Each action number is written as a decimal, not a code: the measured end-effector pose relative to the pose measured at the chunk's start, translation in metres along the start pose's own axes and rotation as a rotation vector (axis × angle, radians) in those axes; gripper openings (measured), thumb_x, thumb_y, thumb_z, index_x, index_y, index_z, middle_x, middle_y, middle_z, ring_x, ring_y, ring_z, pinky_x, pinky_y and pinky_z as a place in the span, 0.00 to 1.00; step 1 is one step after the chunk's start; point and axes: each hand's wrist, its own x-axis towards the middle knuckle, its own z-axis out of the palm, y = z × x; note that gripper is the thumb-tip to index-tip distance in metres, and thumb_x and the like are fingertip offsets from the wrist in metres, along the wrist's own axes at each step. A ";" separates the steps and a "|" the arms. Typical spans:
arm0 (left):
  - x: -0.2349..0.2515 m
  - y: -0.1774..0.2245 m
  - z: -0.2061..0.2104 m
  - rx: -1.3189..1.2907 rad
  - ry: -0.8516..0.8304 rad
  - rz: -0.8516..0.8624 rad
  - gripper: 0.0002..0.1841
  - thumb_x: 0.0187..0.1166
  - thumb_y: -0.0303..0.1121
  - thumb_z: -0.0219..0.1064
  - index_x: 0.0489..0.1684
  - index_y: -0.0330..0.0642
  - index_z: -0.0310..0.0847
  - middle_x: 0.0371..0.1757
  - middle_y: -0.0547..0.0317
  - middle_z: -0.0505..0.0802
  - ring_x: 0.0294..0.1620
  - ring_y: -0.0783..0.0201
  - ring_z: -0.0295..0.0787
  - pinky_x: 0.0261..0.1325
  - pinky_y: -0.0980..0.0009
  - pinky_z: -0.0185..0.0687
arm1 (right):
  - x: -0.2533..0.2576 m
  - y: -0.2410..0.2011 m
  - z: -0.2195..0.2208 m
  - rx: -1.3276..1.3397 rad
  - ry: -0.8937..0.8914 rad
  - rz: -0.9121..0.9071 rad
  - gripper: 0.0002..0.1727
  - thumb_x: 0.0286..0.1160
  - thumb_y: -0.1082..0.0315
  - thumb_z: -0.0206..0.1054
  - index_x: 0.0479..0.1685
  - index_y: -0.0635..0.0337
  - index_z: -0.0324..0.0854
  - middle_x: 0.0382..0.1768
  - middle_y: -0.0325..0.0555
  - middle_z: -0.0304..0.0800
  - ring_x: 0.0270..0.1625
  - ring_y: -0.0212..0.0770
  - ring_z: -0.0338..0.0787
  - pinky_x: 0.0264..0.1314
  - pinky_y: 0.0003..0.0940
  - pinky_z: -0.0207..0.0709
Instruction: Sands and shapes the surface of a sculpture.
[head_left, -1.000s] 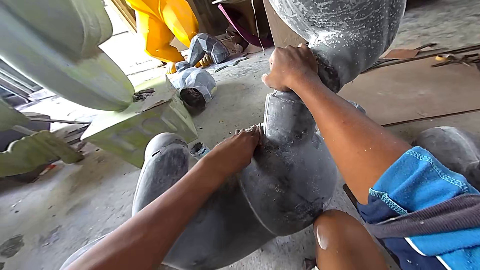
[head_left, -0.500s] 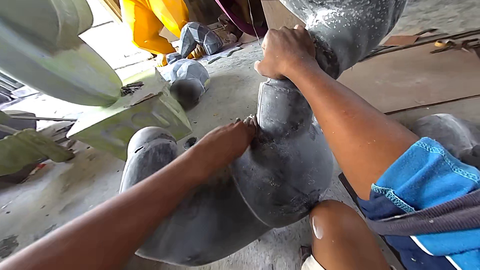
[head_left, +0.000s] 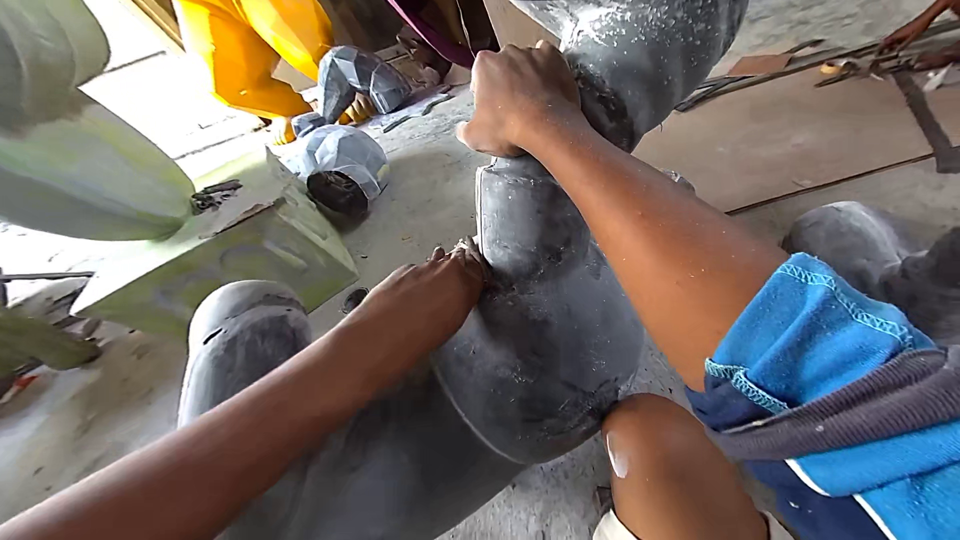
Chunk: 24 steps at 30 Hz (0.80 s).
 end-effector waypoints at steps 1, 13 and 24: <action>0.004 -0.006 0.004 -0.013 -0.007 0.004 0.15 0.85 0.24 0.57 0.68 0.36 0.78 0.60 0.41 0.89 0.51 0.39 0.92 0.46 0.42 0.88 | -0.002 0.000 0.001 0.001 0.000 -0.001 0.28 0.62 0.36 0.65 0.38 0.54 0.85 0.47 0.50 0.92 0.56 0.51 0.89 0.60 0.58 0.70; 0.026 -0.030 0.012 -0.061 0.009 0.039 0.11 0.82 0.23 0.60 0.58 0.40 0.81 0.53 0.44 0.90 0.51 0.40 0.91 0.47 0.40 0.87 | -0.003 -0.004 0.002 0.029 0.003 -0.019 0.29 0.64 0.37 0.65 0.44 0.57 0.85 0.51 0.52 0.91 0.60 0.52 0.88 0.64 0.58 0.68; 0.032 -0.029 0.008 -0.069 -0.006 0.027 0.07 0.81 0.24 0.62 0.49 0.39 0.83 0.47 0.43 0.90 0.51 0.40 0.90 0.49 0.39 0.85 | 0.001 -0.005 -0.001 0.010 0.000 0.001 0.27 0.63 0.38 0.64 0.37 0.55 0.85 0.48 0.52 0.92 0.58 0.53 0.89 0.61 0.59 0.70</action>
